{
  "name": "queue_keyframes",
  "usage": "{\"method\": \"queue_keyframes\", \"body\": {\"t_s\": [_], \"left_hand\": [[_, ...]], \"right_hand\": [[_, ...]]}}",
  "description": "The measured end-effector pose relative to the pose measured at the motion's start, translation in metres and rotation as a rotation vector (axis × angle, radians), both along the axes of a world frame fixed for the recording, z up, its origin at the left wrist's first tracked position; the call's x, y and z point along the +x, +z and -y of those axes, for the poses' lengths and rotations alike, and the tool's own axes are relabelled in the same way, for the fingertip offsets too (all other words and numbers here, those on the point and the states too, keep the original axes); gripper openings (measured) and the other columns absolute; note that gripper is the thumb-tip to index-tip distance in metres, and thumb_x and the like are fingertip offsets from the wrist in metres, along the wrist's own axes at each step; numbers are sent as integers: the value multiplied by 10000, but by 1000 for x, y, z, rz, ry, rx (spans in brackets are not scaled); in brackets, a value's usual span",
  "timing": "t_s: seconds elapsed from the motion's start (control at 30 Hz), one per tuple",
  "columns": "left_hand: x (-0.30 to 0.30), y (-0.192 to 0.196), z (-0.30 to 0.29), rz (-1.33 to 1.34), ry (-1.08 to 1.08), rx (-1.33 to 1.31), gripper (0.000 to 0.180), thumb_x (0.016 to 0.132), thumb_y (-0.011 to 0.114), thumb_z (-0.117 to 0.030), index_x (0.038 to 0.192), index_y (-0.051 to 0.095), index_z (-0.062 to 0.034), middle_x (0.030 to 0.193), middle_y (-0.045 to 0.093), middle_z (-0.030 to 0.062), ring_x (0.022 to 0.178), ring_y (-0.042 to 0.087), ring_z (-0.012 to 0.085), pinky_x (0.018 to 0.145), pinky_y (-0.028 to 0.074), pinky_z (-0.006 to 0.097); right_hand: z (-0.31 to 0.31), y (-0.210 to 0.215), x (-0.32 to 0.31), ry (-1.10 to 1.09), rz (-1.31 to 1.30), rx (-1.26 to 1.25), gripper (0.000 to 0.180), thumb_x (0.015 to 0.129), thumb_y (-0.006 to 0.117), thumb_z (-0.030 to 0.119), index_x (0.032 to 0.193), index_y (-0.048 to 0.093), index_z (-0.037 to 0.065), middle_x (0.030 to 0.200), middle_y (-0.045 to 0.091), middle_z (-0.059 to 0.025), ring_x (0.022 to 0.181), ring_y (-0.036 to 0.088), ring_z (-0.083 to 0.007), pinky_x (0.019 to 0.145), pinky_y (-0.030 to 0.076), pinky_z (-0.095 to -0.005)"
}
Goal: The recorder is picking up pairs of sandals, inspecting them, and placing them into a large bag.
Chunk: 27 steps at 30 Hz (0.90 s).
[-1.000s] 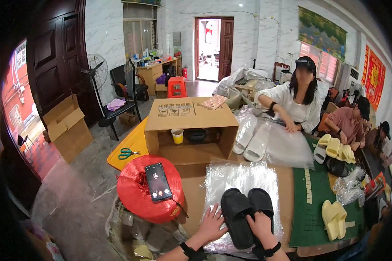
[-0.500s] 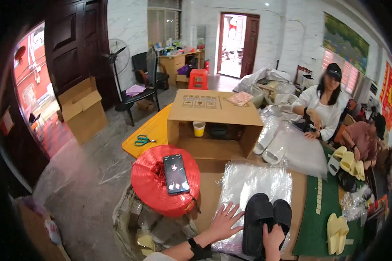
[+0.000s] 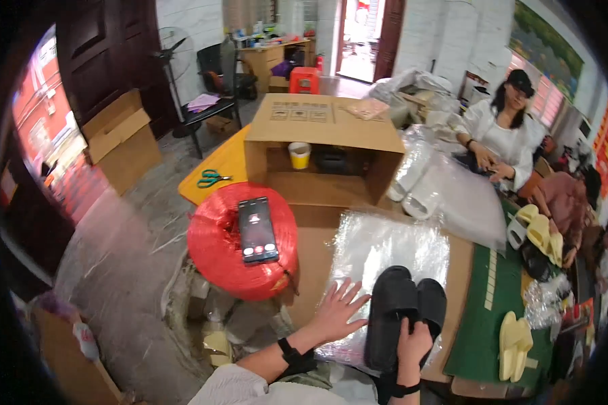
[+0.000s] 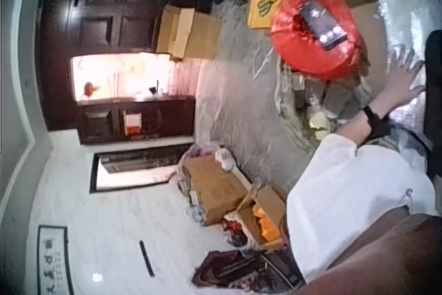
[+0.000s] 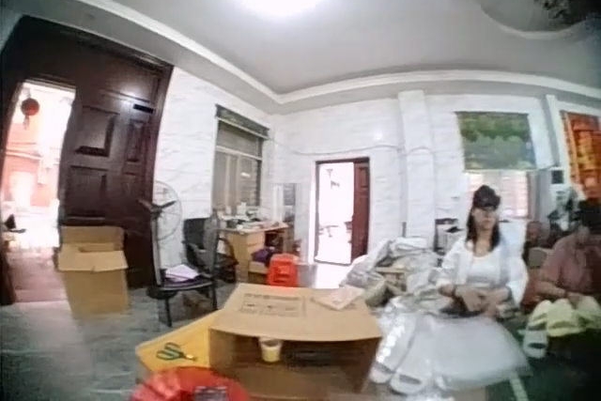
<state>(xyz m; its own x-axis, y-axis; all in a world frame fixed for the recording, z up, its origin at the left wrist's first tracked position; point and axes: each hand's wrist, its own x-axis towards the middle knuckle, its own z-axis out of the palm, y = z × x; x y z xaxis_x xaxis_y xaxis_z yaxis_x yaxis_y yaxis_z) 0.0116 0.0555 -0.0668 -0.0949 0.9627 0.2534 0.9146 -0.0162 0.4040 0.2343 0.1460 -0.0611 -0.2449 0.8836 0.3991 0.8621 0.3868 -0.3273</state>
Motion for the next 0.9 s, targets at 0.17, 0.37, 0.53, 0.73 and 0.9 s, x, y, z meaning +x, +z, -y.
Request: {"method": "queue_keyframes", "body": {"t_s": [0.17,0.37,0.53,0.73,0.9], "left_hand": [[-1,0,4,12,-11,46,640,921,593,-514,1447,509,-159,1561,367,178,1462,262,433,1166,215,613],[1,2,4,10,-12,38,637,931,581,-515,1459,493,-171,1569,357,169,1477,240,420,1189,179,587],[1,3,1,6,-10,20,648,928,573,-535,1461,491,-175,1580,344,162,1478,236,421,1190,175,591],[0,-1,2,-4,-1,5,651,929,563,-558,1458,500,-185,1582,346,153,1474,241,418,1191,172,587],[1,-4,3,-31,-2,-7,649,943,534,-586,1476,483,-221,1590,336,145,1482,229,411,1198,162,572]], "right_hand": [[2,3,-2,62,-69,-19,416,907,672,372,730,570,10,754,592,-210,721,614,-420,637,474,-511],[2,2,1,47,-49,5,426,914,662,376,728,558,8,755,586,-206,703,603,-424,628,466,-515],[-1,-4,4,54,-45,34,418,917,659,365,712,554,17,734,576,-199,690,597,-411,609,461,-509],[0,4,11,36,-178,-34,419,891,704,299,644,517,18,654,518,-197,648,575,-398,585,448,-489],[15,23,42,-69,-295,-50,382,867,726,249,692,572,-54,680,539,-232,673,566,-436,614,433,-500]]}}
